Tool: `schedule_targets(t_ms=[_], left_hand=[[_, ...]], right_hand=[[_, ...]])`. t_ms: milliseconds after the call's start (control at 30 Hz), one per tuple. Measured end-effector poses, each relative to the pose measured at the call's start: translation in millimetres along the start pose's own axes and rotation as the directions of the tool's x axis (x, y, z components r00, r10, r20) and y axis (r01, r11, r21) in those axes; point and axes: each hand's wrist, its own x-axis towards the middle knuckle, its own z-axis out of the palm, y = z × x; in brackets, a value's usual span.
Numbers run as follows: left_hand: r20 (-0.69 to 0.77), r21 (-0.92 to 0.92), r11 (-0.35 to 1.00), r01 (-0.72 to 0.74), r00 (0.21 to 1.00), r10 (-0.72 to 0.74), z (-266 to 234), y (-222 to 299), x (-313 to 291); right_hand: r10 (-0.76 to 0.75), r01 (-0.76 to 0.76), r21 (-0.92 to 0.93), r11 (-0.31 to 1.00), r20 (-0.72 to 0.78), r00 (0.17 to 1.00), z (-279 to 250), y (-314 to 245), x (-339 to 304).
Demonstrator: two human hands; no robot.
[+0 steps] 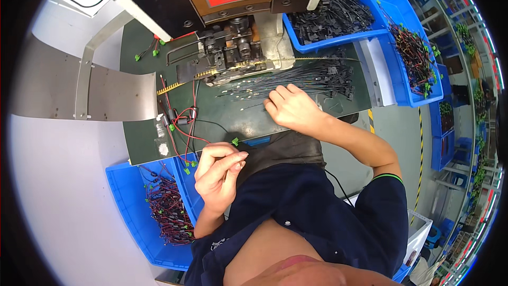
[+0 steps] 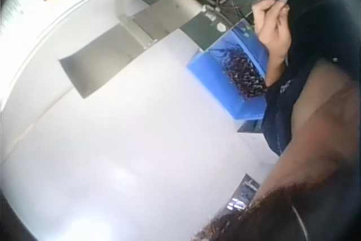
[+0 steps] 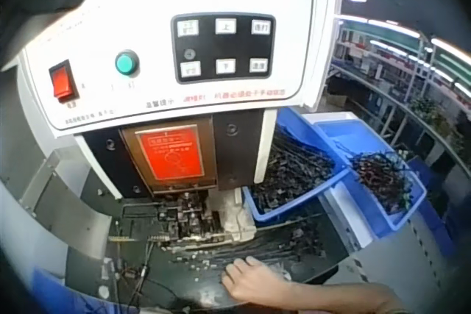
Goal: The person attaches connectors to wire harnesses by hand, crimps the wire ends using a crimping machine, and retrieves additional wire bundles from a bin.
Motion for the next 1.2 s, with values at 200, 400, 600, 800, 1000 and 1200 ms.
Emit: schedule_targets(t_ms=[200, 400, 600, 800, 1000, 1200], left_hand=[[0.000, 0.053, 0.999, -0.009, 1.000, 0.009, 1, 1, 2], [-0.071, -0.214, 0.964, 0.159, 0.982, -0.178, 4, -13, 3], [-0.035, -0.466, 0.826, 0.316, 0.926, -0.375, 21, -26, 21], [-0.050, -0.520, 0.819, 0.242, 0.949, -0.312, 24, -37, 24], [-0.067, -0.436, 0.858, 0.272, 0.941, -0.332, 25, -33, 26], [-0.005, -0.566, 0.795, 0.219, 0.963, -0.269, 18, -42, 27]], right_hand=[[0.016, -0.023, 0.133, 0.991, 0.054, 0.998, -12, 18, -5], [0.486, -0.217, 0.708, 0.672, -0.201, 0.850, -89, 73, -19], [0.657, 0.053, 0.769, 0.637, -0.578, 0.484, -146, 87, -58], [0.693, 0.183, 0.940, 0.288, -0.336, 0.637, -141, 54, -67], [0.513, 0.015, 0.995, -0.097, 0.037, 0.857, -60, -19, -31], [0.486, 0.073, 0.936, -0.346, 0.112, 0.867, -12, -56, -8]])
